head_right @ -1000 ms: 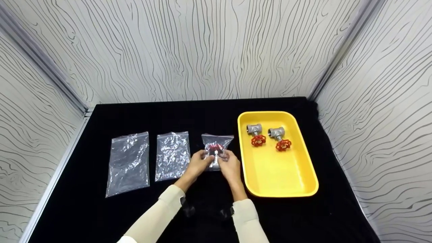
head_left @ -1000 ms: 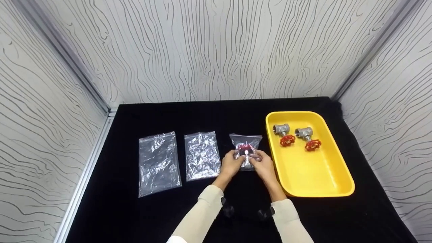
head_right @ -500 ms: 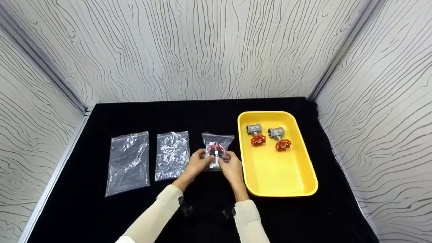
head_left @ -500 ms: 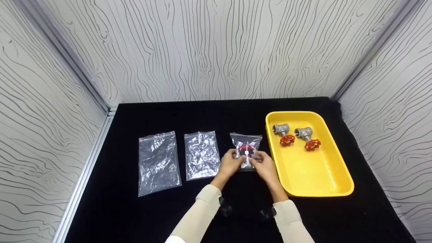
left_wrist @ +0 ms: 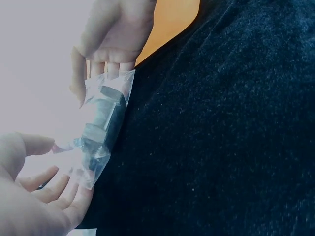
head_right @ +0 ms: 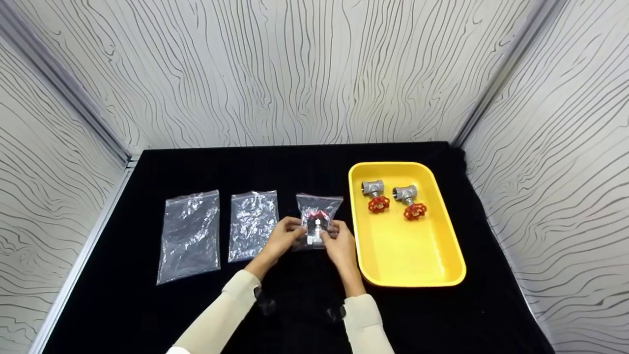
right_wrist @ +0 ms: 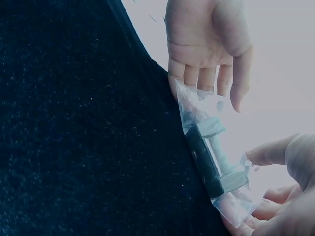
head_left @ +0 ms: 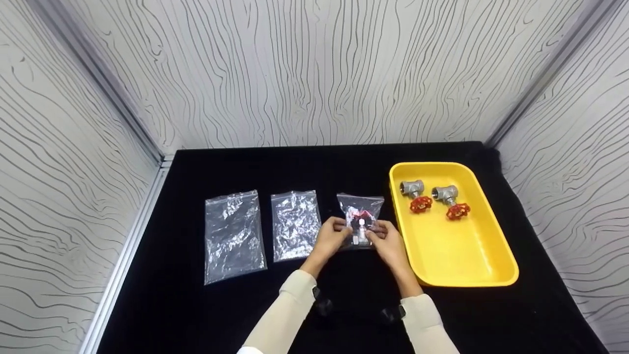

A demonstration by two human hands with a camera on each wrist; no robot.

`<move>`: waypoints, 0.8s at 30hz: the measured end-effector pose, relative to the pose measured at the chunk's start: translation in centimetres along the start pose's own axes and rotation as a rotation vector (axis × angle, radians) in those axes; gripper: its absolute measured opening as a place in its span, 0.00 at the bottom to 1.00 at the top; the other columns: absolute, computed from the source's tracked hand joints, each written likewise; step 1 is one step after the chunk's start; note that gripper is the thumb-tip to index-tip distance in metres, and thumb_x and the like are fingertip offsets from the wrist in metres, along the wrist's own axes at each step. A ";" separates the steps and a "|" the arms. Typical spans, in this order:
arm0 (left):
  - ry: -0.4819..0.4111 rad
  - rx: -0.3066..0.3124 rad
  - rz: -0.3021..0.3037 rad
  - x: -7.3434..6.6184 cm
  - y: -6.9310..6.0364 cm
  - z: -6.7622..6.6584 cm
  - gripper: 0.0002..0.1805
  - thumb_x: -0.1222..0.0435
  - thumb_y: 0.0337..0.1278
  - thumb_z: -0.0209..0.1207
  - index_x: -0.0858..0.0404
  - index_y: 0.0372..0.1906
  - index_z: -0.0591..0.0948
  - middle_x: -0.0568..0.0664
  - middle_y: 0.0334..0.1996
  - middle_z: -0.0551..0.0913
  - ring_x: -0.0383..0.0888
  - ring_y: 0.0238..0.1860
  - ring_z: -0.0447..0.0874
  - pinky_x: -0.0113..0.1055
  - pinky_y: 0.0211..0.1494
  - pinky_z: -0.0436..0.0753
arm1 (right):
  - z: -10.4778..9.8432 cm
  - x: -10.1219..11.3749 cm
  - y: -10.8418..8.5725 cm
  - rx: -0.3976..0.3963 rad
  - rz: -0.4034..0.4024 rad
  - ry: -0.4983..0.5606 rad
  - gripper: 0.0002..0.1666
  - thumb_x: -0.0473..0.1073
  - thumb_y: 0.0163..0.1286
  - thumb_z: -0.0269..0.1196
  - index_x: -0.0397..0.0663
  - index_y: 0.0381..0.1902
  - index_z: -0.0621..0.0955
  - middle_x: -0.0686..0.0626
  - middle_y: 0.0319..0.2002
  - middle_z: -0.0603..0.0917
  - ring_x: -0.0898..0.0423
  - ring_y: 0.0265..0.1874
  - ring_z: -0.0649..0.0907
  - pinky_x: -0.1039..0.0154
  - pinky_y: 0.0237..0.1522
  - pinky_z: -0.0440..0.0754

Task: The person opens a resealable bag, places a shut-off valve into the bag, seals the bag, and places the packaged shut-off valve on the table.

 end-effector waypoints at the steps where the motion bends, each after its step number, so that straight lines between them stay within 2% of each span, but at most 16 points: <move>1: 0.000 0.001 -0.001 0.0 0.0 -0.1 0.16 0.73 0.60 0.67 0.73 0.52 0.82 0.60 0.39 0.89 0.39 0.35 0.84 0.29 0.36 0.85 | 0.0 0.1 0.0 0.001 0.000 0.001 0.24 0.33 0.71 0.68 0.25 0.60 0.77 0.27 0.53 0.87 0.35 0.52 0.88 0.74 0.43 0.82; 6: 0.015 0.000 0.002 -0.1 -0.1 -0.7 0.16 0.73 0.59 0.65 0.73 0.52 0.82 0.59 0.40 0.89 0.38 0.32 0.82 0.26 0.34 0.82 | -0.1 0.7 -0.2 -0.012 -0.017 -0.006 0.27 0.32 0.69 0.68 0.25 0.62 0.76 0.27 0.55 0.86 0.35 0.52 0.87 0.65 0.48 0.85; 10: 0.025 0.007 0.009 -0.3 -0.3 -1.2 0.15 0.74 0.61 0.64 0.74 0.53 0.82 0.60 0.41 0.88 0.39 0.33 0.82 0.28 0.34 0.83 | -0.3 1.3 -0.5 -0.028 -0.029 -0.035 0.28 0.32 0.67 0.68 0.26 0.63 0.76 0.28 0.59 0.84 0.34 0.55 0.85 0.49 0.59 0.86; 13: 0.054 0.007 0.030 -0.5 -0.4 -1.7 0.15 0.74 0.63 0.63 0.74 0.53 0.82 0.61 0.42 0.88 0.40 0.35 0.82 0.29 0.37 0.85 | -0.5 2.0 -0.7 -0.038 -0.041 -0.064 0.29 0.32 0.67 0.68 0.27 0.64 0.76 0.28 0.61 0.81 0.32 0.59 0.83 0.41 0.65 0.83; 19: 0.071 0.005 0.069 -1.1 -0.6 -3.1 0.14 0.76 0.64 0.61 0.75 0.53 0.82 0.62 0.44 0.87 0.41 0.36 0.83 0.32 0.40 0.87 | -1.0 4.2 -1.3 -0.075 -0.133 -0.097 0.28 0.29 0.65 0.68 0.27 0.63 0.78 0.27 0.59 0.79 0.30 0.58 0.82 0.38 0.65 0.81; 24: 0.110 -0.006 0.095 -2.0 -1.0 -4.6 0.12 0.75 0.65 0.62 0.74 0.52 0.83 0.63 0.46 0.88 0.44 0.40 0.85 0.33 0.43 0.87 | -1.1 6.1 -1.8 -0.068 -0.191 -0.122 0.26 0.28 0.66 0.69 0.28 0.61 0.79 0.28 0.56 0.81 0.33 0.55 0.83 0.38 0.62 0.84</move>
Point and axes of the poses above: each hand's wrist, its own y-axis towards the middle knuckle, its own z-axis out of the palm, x = y × z, the point moved 8 cm from there along y, towards the middle knuckle
